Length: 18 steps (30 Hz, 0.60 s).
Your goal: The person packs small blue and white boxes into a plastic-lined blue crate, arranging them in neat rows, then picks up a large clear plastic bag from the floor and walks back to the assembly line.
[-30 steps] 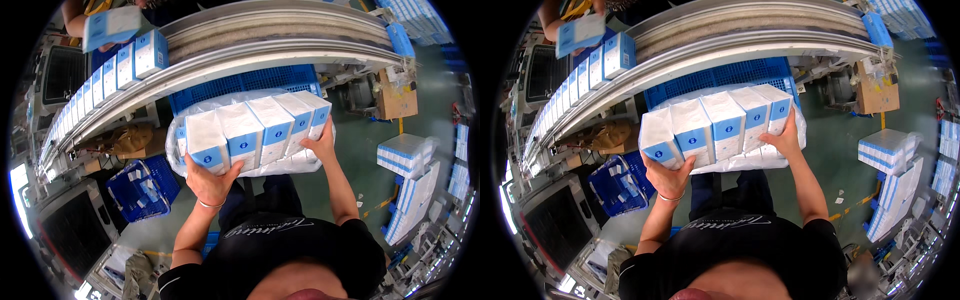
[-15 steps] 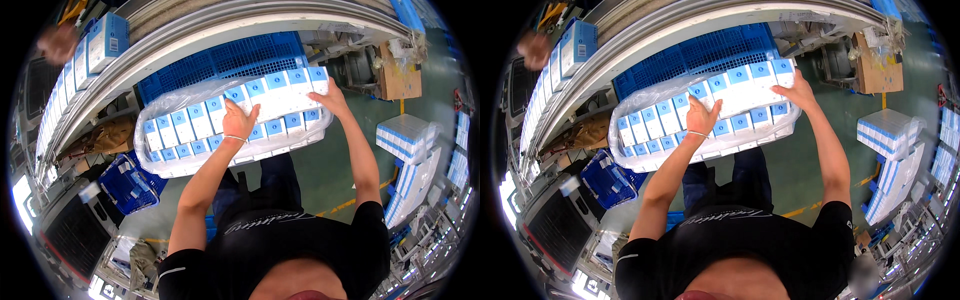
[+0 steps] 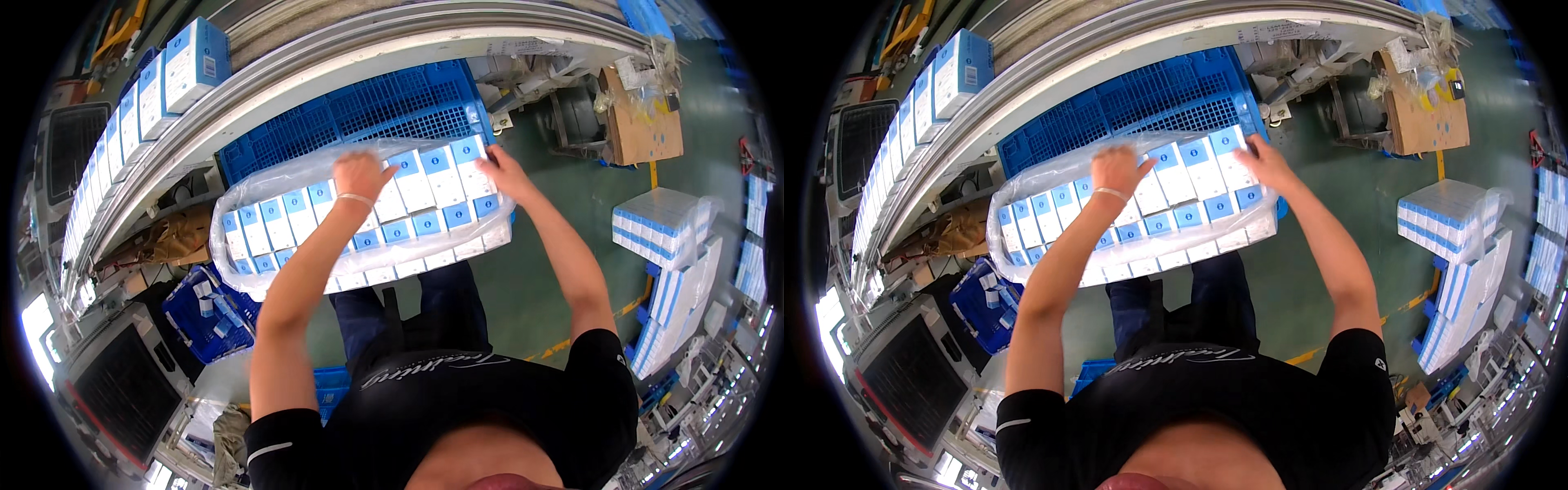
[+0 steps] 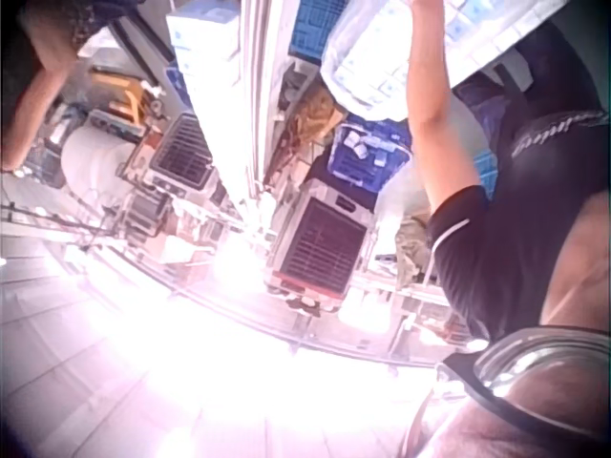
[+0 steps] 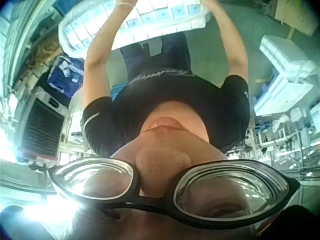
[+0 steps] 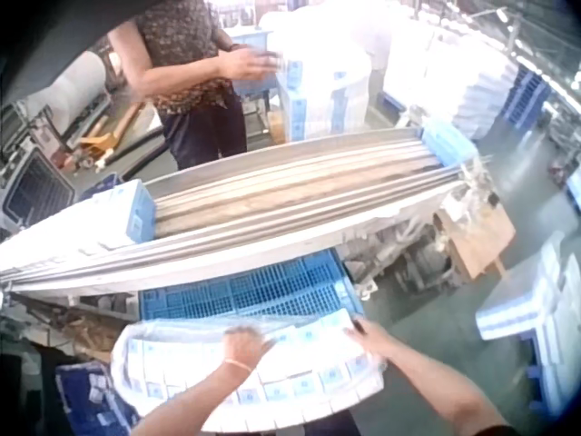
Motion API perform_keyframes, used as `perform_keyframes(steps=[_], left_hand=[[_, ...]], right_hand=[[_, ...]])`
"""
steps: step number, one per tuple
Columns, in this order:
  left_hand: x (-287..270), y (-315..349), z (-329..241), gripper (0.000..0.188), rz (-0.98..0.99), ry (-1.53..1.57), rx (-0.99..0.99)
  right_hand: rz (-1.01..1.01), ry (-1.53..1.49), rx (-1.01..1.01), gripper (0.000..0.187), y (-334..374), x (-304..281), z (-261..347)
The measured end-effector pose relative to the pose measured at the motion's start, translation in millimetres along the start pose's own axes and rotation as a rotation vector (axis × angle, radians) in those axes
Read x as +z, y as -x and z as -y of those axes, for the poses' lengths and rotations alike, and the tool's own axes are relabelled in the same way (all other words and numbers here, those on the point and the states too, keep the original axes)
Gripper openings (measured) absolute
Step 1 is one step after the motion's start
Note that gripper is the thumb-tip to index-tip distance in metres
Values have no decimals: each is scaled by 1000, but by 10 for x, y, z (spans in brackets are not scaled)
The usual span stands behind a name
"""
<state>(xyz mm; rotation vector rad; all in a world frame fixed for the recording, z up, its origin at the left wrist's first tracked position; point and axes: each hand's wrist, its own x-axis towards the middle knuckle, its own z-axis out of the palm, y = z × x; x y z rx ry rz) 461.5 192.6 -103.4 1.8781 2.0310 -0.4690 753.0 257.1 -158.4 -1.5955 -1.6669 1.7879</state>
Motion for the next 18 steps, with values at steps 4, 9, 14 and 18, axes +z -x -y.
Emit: perform_keyframes(steps=[4, 9, 14, 18], left_hand=[[49, -421, -719, 69, -297, 704, 224], [102, -405, -920, 76, 105, 617, 239], [52, -389, -998, 75, 143, 558, 236], [159, -520, -802, 79, -34, 571, 171]], right_hand=[[145, -60, 31, 31, -208, -216, -50], [160, 680, 78, 38, -397, -136, -76], [56, 1177, -137, 21, -439, -173, 198], [-417, 1003, -634, 10, -62, -65, 1114]])
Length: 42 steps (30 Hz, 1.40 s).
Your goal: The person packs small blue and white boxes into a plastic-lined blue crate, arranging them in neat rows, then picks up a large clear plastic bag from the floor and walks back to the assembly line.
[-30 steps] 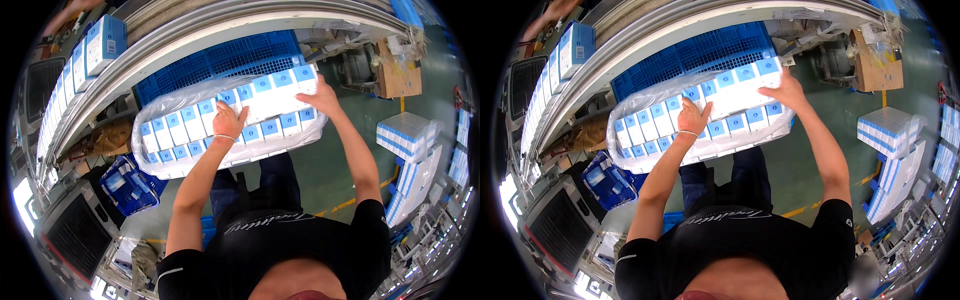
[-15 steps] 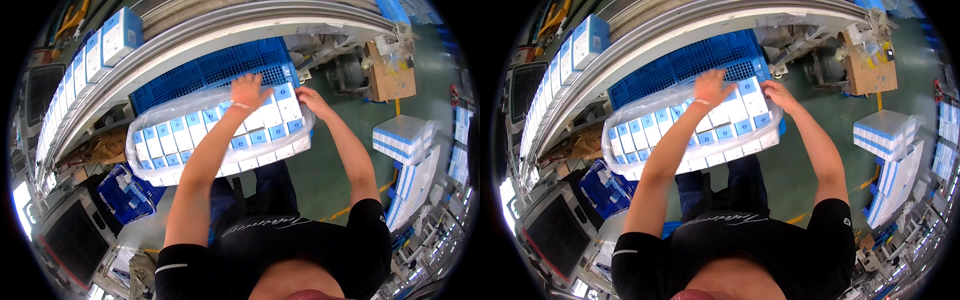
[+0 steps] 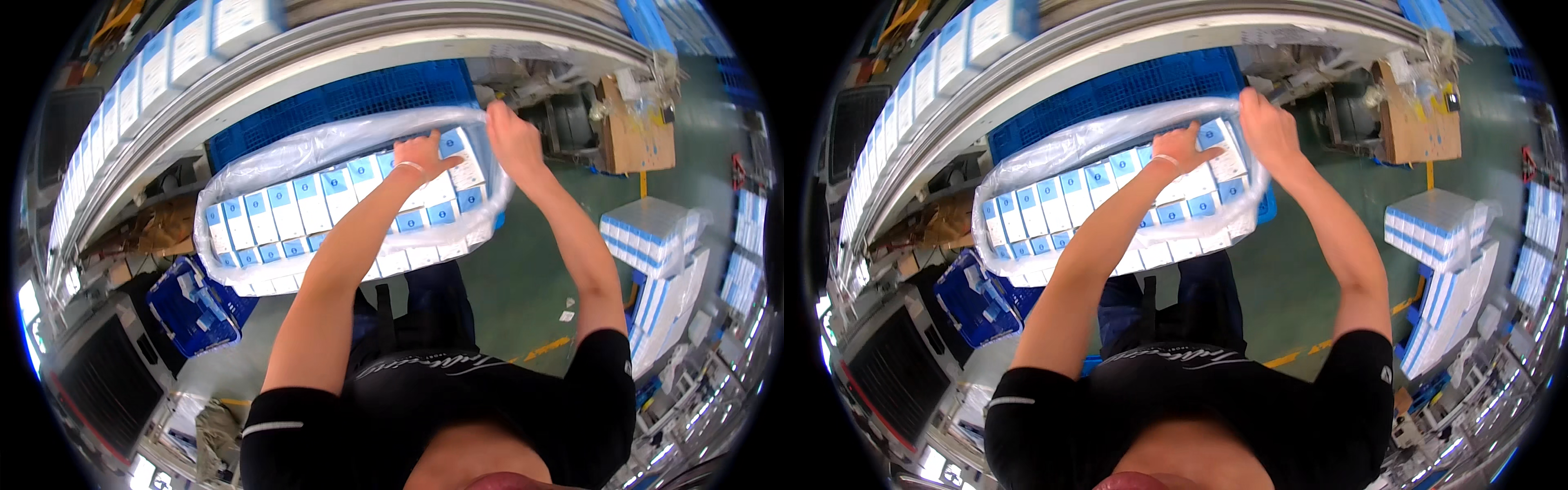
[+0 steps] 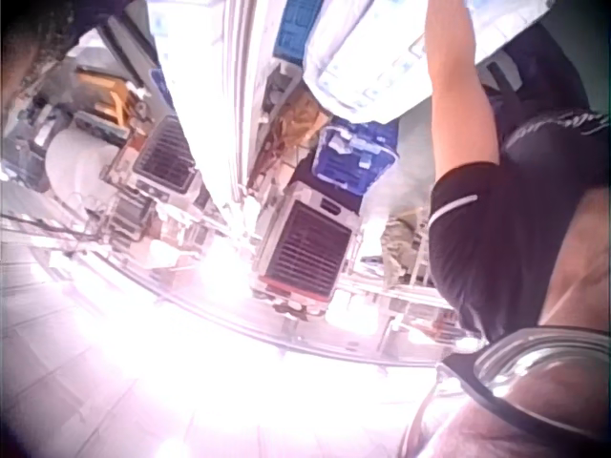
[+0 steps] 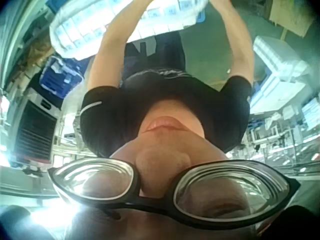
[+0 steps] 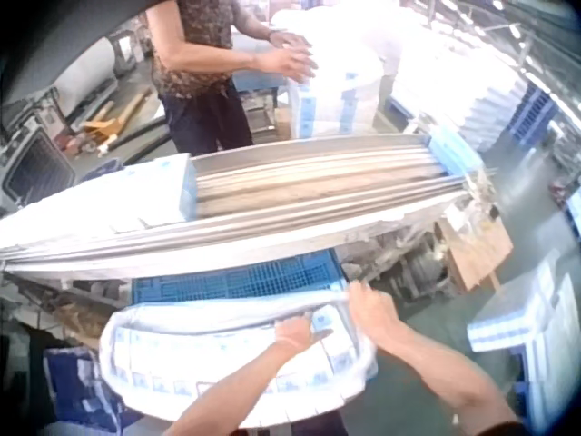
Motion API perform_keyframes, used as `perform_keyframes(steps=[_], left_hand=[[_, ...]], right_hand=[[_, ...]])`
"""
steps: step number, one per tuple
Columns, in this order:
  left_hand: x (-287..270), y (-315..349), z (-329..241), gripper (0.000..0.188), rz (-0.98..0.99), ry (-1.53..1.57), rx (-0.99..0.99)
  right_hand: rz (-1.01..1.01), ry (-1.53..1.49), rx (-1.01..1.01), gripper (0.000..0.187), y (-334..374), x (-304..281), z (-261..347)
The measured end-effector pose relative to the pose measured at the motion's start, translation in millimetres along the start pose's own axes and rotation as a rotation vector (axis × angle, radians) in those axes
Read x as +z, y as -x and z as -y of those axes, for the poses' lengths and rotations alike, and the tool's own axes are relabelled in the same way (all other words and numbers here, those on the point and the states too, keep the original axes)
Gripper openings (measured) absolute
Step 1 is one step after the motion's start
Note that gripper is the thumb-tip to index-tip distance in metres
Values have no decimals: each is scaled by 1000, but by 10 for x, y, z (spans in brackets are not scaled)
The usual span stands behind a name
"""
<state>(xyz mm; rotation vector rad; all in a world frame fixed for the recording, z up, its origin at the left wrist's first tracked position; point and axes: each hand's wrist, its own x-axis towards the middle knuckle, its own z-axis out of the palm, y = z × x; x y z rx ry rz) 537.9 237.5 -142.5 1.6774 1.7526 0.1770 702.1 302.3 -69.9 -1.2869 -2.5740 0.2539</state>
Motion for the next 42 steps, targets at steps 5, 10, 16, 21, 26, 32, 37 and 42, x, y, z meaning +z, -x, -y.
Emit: perform_keyframes(steps=[5, 10, 16, 21, 26, 32, 37, 42], left_hand=[[115, 224, -18, 72, -202, -260, 93], [-50, 1756, 1516, 63, -530, -85, 95], [-628, 3941, 3687, 81, -561, 213, -1113], [-707, 3326, 3682, 70, -528, 399, -668], [-1096, 3338, 4341, 87, -728, 578, -853], [-1625, 3667, 3325, 26, -766, 437, -275], [-1053, 4162, 3735, 58, -899, 503, -494], [-1068, 4493, 3375, 58, -576, 476, -681]], right_hand=[[-242, -398, 327, 35, 701, -200, 202], [172, -1164, 919, 25, 1637, -156, 526], [377, -487, 773, 31, 1354, -552, 562], [274, 298, 462, 57, 929, -817, 1660], [342, -850, -324, 51, 36, 1069, 4391], [480, -73, -620, 89, 5, 1979, 4860], [353, -581, -455, 47, 337, 1450, 4093], [1151, 246, 57, 40, 1160, 12, 2068]])
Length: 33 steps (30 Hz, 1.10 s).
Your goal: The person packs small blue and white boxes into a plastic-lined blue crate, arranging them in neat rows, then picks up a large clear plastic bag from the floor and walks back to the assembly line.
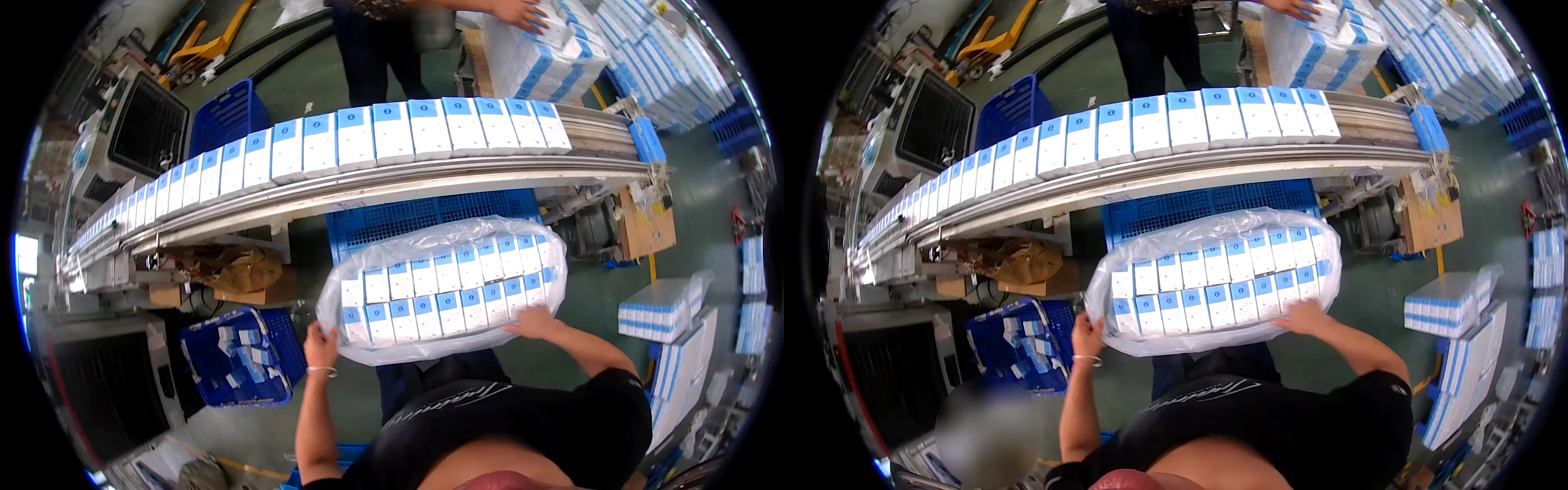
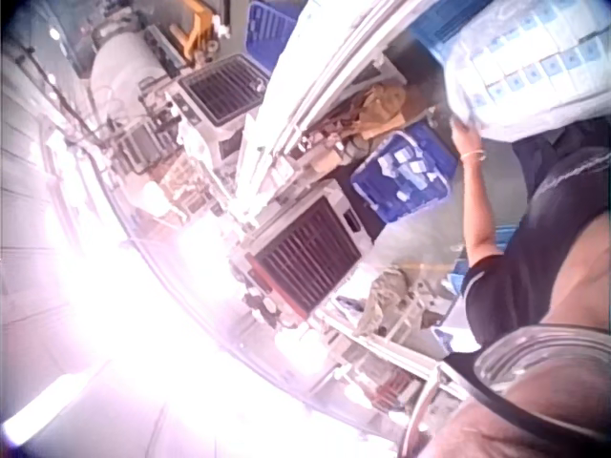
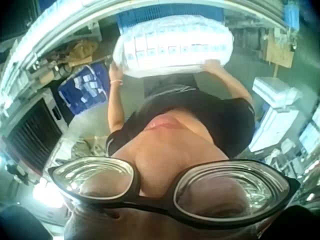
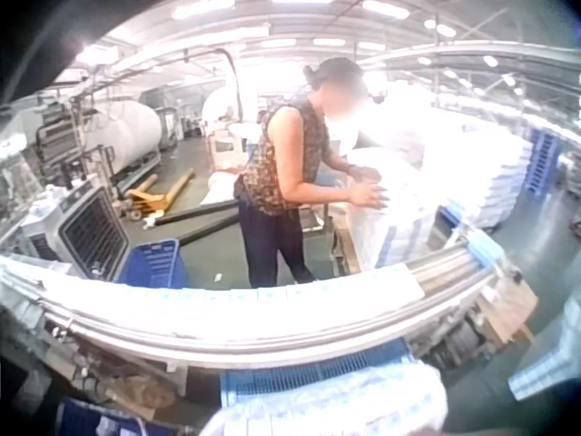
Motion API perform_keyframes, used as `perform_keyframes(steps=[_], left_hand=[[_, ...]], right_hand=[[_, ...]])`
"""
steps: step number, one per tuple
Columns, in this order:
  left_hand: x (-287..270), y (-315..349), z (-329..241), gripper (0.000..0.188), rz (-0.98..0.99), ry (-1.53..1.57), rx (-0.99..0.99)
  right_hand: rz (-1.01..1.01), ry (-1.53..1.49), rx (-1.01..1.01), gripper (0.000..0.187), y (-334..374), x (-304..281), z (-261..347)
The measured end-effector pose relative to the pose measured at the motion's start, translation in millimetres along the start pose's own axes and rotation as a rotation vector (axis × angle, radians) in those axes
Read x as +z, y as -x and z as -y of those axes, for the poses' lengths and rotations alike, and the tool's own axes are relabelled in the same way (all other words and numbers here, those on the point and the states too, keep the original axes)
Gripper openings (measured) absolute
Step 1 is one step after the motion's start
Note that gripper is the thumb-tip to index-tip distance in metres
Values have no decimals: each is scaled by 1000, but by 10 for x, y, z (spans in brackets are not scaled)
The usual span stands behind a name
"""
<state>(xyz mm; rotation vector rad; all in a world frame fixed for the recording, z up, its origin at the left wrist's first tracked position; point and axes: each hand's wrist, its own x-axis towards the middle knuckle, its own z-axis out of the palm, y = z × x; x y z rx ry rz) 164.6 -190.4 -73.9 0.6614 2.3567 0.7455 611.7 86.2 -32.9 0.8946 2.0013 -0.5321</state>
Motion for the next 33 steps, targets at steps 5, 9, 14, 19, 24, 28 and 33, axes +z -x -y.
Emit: perform_keyframes(steps=[5, 9, 14, 19, 24, 28, 33], left_hand=[[-777, -607, -1504, 53, -366, -234, 425], [-1239, -1652, -2548, 51, -763, -461, 637], [-690, -2055, -3575, 65, -392, -794, 204], [-671, -2301, -3834, 96, 0, -649, 84], [-254, -2315, -4074, 107, 32, -776, -63], [-109, -2027, -4071, 94, -172, -504, -12], [98, -1876, -4198, 84, -192, -402, 81]], right_hand=[[-881, -536, -308, 26, 508, -1091, -916], [-1742, -209, -89, 25, -33, -2655, -1193], [-1164, -463, 172, 45, -452, -3268, -1723], [-1020, -574, 50, 72, -536, -3361, -2062], [-792, -434, 411, 91, -648, -3521, -2188], [-800, -572, 400, 89, -594, -3433, -1915], [-979, -740, 270, 79, -580, -3308, -2077]])
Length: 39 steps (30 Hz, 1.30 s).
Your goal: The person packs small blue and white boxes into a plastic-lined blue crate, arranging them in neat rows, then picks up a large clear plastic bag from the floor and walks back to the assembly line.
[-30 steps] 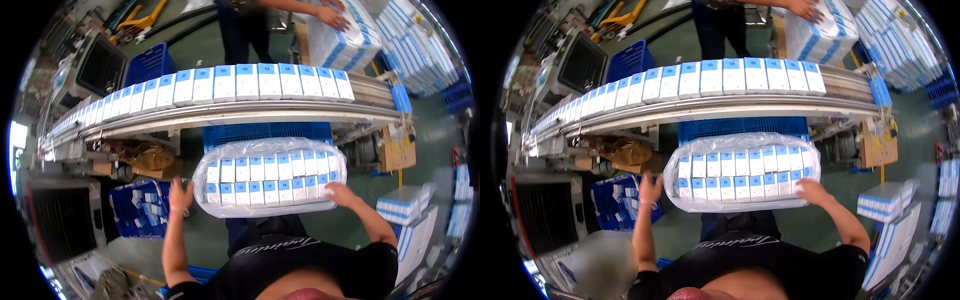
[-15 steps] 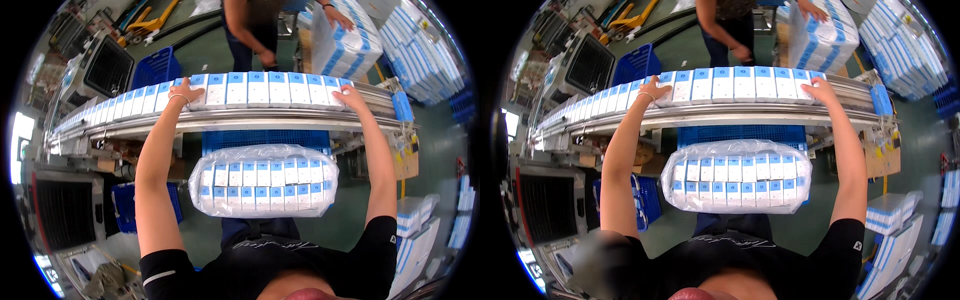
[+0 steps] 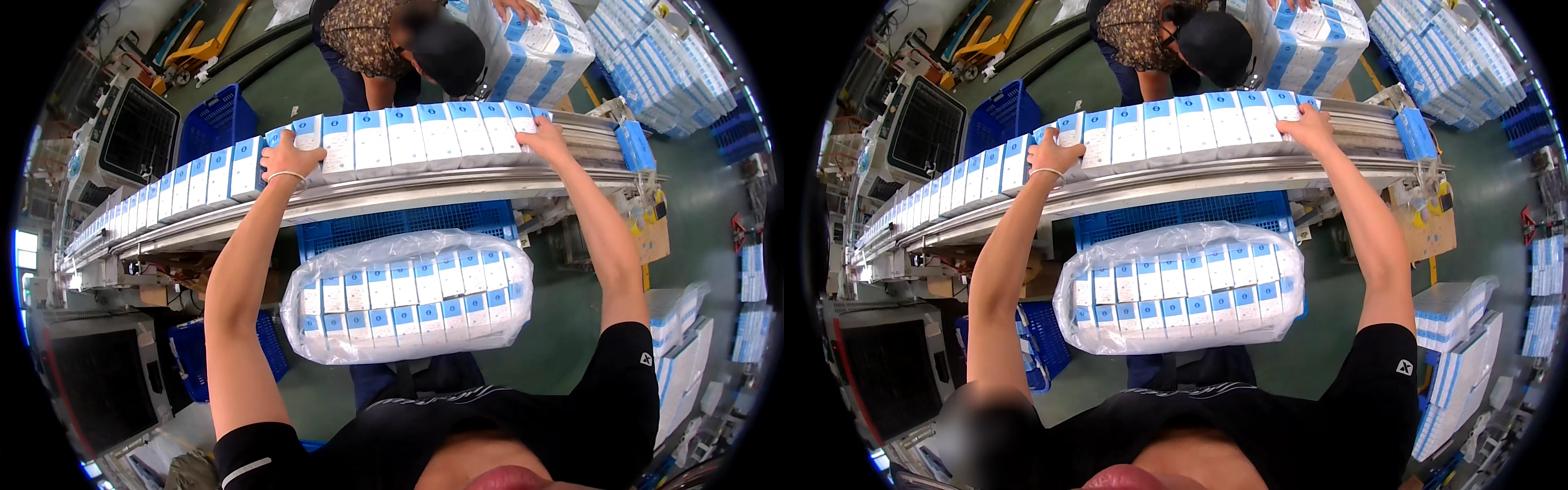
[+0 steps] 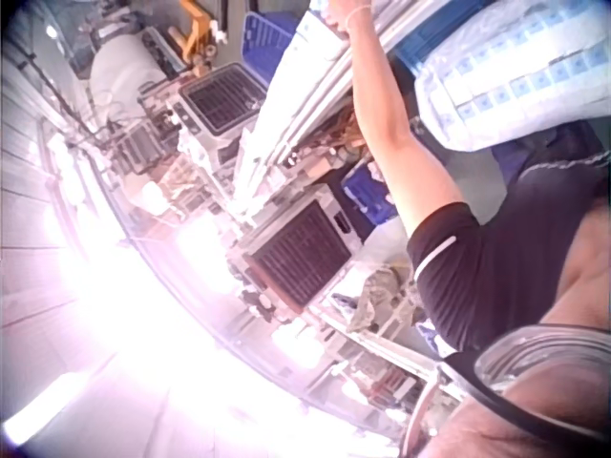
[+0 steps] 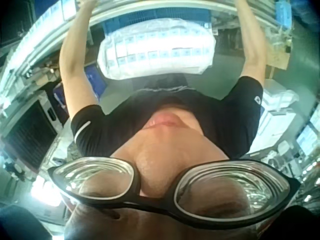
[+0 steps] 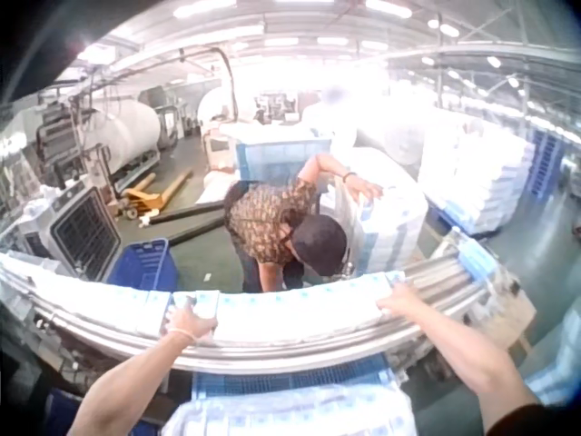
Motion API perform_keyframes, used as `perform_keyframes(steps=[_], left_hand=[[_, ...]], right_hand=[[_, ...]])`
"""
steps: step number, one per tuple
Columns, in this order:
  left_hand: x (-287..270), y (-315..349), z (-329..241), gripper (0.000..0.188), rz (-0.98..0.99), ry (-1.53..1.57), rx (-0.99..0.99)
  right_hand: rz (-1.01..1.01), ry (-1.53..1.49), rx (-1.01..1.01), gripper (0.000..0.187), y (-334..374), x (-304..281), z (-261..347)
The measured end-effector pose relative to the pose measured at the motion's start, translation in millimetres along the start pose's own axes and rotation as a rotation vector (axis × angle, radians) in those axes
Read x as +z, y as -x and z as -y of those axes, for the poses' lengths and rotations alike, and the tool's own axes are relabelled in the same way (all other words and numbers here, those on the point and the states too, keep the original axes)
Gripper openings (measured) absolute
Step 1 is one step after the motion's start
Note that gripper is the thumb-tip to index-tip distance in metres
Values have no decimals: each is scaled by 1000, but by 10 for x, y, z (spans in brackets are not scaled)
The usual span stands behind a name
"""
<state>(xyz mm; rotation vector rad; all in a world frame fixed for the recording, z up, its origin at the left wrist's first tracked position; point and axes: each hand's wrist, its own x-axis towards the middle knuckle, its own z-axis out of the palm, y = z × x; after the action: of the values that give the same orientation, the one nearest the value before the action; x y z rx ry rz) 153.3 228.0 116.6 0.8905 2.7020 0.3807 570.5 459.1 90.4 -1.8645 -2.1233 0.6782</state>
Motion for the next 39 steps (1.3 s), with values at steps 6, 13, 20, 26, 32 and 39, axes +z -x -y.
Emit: perform_keyframes(steps=[6, 13, 20, 26, 32, 39], left_hand=[[-74, 208, -28, 78, -194, 200, 119], [-633, 1542, 268, 79, -346, 212, 319], [1125, 2581, 2535, 77, 31, -158, 29], [1343, 2608, 2969, 68, 251, 186, 311], [1570, 1903, 4201, 88, 289, 430, 202], [1542, 1866, 3986, 103, 536, 858, -169]], right_hand=[[-101, -459, -219, 61, -1, -271, -314], [-488, 21, -289, 65, 1832, -1041, -369], [-5, 85, -80, 66, 3394, 1259, -1173], [218, 240, -90, 71, 3709, 1176, -1615], [457, -425, 279, 69, 3207, 788, -1978], [707, -774, 569, 67, 2896, 979, -2410]])
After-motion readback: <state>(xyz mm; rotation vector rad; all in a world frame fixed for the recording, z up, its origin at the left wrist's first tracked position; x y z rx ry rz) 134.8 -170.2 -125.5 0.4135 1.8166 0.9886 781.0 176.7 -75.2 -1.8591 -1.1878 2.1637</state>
